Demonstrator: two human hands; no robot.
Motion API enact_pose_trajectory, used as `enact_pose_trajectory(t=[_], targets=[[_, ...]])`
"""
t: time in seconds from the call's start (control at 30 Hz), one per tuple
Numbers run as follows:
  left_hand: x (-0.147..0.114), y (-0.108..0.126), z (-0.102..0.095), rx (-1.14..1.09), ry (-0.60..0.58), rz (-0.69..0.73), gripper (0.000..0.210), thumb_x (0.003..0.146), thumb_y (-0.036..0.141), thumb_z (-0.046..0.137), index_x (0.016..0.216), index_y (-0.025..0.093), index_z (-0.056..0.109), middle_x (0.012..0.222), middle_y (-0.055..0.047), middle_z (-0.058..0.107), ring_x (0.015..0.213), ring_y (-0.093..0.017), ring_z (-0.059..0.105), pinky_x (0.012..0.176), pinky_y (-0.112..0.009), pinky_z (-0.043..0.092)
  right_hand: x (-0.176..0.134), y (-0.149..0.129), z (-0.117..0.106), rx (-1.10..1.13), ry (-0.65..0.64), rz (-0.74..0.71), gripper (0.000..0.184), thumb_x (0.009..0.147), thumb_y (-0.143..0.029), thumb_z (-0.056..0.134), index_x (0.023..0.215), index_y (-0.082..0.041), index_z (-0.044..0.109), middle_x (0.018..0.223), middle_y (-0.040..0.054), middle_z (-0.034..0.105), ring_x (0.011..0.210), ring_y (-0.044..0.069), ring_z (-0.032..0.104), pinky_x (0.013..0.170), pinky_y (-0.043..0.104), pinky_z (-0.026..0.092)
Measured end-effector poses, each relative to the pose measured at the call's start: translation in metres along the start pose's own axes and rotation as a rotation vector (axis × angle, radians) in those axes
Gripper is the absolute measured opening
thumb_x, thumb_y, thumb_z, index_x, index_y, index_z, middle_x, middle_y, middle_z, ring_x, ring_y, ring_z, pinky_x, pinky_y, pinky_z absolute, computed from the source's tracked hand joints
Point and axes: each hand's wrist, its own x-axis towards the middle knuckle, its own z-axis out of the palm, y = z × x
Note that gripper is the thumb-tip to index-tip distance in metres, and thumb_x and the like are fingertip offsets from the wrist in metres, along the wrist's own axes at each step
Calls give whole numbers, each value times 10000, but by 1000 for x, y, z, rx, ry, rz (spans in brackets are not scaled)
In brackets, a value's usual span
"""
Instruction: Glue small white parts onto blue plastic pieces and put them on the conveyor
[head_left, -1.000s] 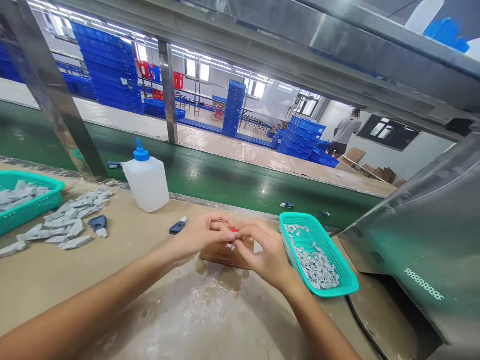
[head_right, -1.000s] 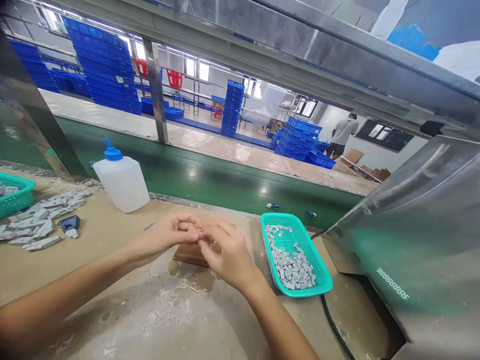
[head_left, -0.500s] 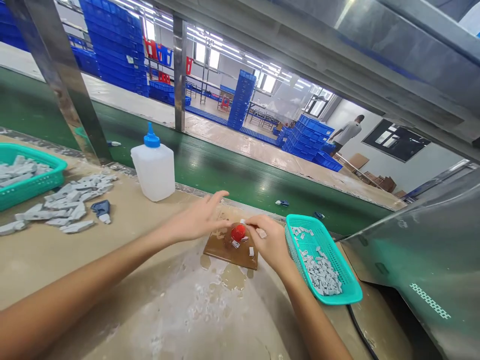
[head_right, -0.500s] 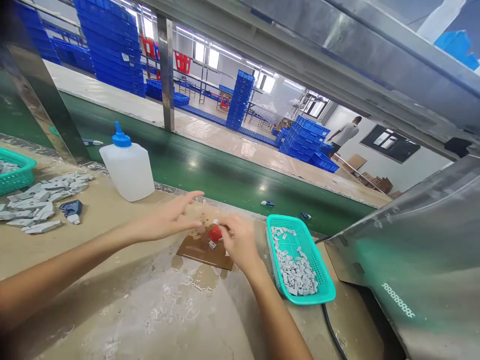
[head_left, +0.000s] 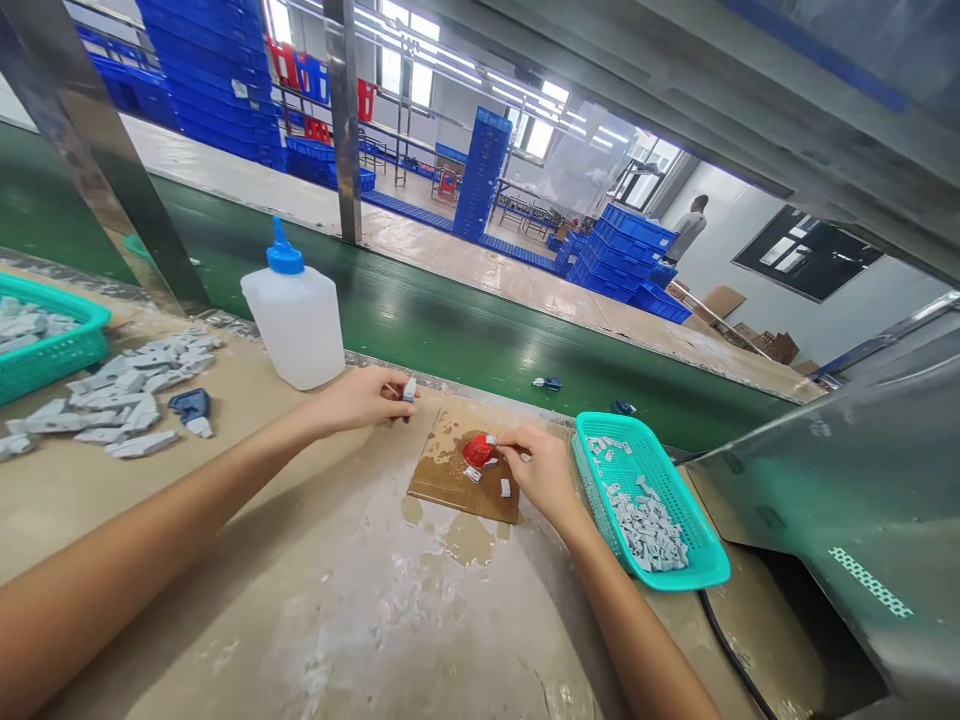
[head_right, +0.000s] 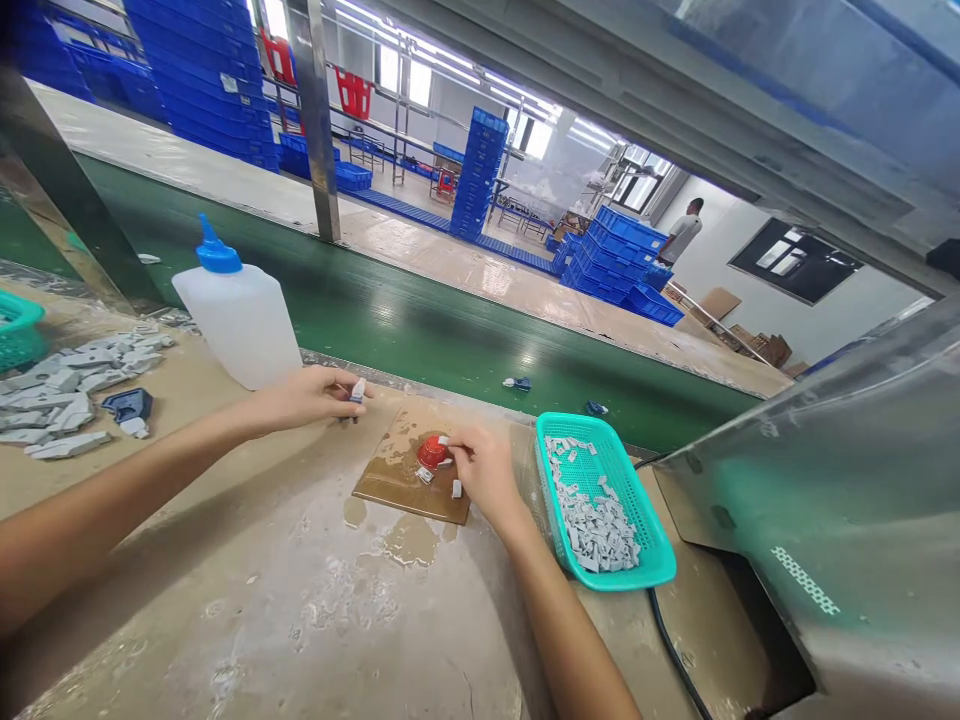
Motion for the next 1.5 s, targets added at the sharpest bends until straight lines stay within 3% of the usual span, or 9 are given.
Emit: enact_pose_trajectory(t=[0.07,0.2,0.37,0.43,0.53,0.7,0.87,1.0,1.5], targets=[[-2,7,5,-254,-89,-103,219,613,325,668,782,187,647,731,-26,652,716,-179,608,688,-316,483,0,0,0,-17,-10,-16,210,727,-49,524,714,-189,679,737,34,692,684,164,619,629,269,482],[-6,14,18,-680,-114,-285,266,665,270,662,916,190,622,883,-52,667,833,-160,623,804,-320,494,1,2,1,-48,-27,-66,219,719,-33,524,696,-191,675,708,30,682,668,163,611,613,267,477],[-7,16,29,-892,-79,-319,193,745,145,548,929,174,598,1016,-73,653,908,-150,621,885,-289,473,-1,0,0,-26,37,-122,207,746,-56,517,731,-195,670,721,31,672,673,164,606,617,266,474],[-8,17,31,-918,-70,-264,181,745,114,532,906,173,591,939,-56,669,908,-138,619,911,-279,456,-1,-3,-1,-10,95,-132,188,758,-73,516,738,-187,665,729,37,667,683,167,606,629,270,476],[-10,17,33,-890,-86,-212,183,716,103,568,880,183,587,814,-17,671,849,-121,629,925,-278,437,0,-7,-5,-29,37,-145,204,750,-49,503,714,-174,660,714,40,658,664,162,598,614,267,472],[-14,19,38,-721,-92,-225,269,615,165,682,873,192,608,840,-10,668,812,-143,627,883,-325,443,2,-15,-13,-19,22,-112,207,742,-53,507,709,-179,668,710,40,659,662,161,587,607,269,461],[-21,28,48,-598,-61,-102,240,568,214,709,786,169,618,795,-30,666,806,-175,613,808,-333,464,3,-26,-15,250,154,4,147,733,-114,561,725,-200,680,739,26,669,689,156,597,621,263,472],[-27,31,53,-563,-106,-108,237,604,248,682,809,159,602,744,-26,658,694,-163,607,687,-318,473,2,-30,-13,434,142,6,147,732,-130,576,772,-211,693,762,24,669,728,151,602,646,258,486],[-29,29,62,-889,-142,-244,269,511,191,774,749,167,650,805,-9,684,755,-130,631,775,-256,505,-1,-30,-7,423,0,-92,208,714,-102,562,859,-183,689,823,40,611,681,123,557,543,222,457]])
